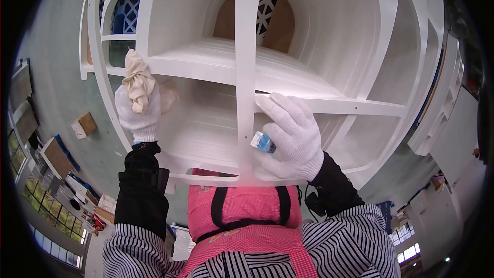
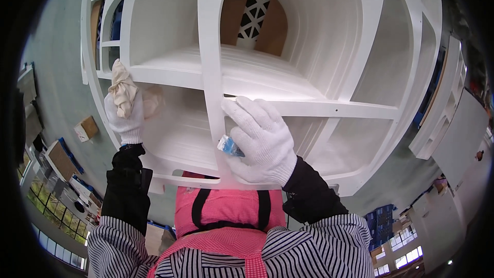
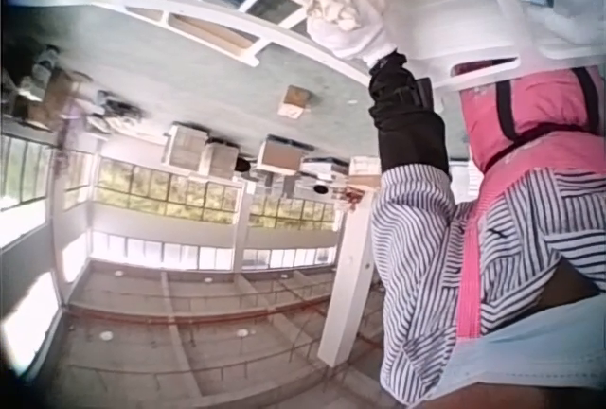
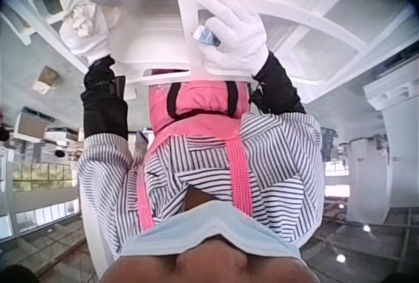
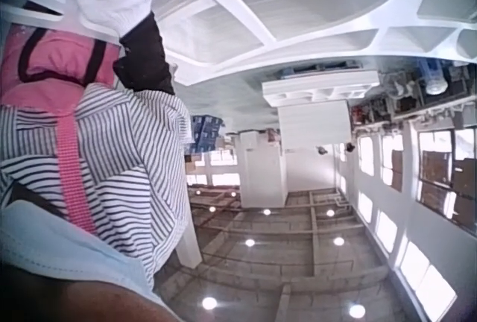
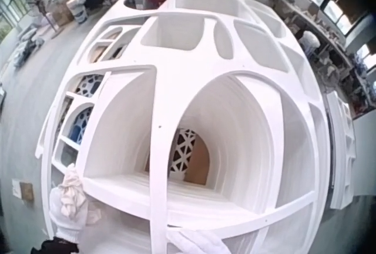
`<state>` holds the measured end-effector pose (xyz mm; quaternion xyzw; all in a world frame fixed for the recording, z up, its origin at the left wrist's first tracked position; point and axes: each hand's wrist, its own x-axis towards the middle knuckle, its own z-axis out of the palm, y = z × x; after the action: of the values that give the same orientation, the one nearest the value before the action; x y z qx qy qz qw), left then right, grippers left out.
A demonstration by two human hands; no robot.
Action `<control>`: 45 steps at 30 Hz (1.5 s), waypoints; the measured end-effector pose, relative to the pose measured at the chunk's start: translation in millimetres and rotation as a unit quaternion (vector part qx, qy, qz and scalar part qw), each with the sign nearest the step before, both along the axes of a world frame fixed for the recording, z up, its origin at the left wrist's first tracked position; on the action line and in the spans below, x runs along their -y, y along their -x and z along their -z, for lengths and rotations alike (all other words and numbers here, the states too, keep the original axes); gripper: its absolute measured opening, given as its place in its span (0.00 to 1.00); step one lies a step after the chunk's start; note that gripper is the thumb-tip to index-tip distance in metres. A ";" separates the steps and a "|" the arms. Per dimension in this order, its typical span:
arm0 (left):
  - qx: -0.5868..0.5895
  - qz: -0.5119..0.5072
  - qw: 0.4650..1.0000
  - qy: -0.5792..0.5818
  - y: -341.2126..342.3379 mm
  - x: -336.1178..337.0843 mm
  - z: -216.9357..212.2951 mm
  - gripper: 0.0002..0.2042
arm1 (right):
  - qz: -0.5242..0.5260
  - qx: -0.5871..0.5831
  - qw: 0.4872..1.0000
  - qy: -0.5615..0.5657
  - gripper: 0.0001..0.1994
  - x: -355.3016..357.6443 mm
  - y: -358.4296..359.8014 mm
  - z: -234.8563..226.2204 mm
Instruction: Cleaning and inspecting a white shelving unit using a cloth and sponge in a factory setting.
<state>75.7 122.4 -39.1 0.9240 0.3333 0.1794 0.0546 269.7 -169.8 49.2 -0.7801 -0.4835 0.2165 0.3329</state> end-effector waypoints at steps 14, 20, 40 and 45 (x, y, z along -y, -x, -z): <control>0.047 0.011 0.999 0.020 -1.1 3.4 -6.0 0.20 | 0.144 -0.055 0.986 0.062 0.18 30.6 6.5 -5.3; -0.009 0.000 0.999 0.031 -4.2 1.8 -1.6 0.20 | 0.066 -0.102 0.993 0.008 0.15 -3.1 30.1 2.5; 0.014 -0.013 0.998 0.056 -7.9 -1.3 -8.2 0.16 | 0.196 0.003 0.981 -0.012 0.23 -22.1 42.3 17.2; -0.005 -0.027 0.998 0.049 -7.3 -3.3 -14.9 0.14 | 0.266 -0.481 0.829 -0.103 0.19 5.1 45.5 0.4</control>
<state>83.0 125.7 -24.2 0.9120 0.3664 0.1594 0.0930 224.2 -174.8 48.8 -0.6366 -0.0557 0.4166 0.6466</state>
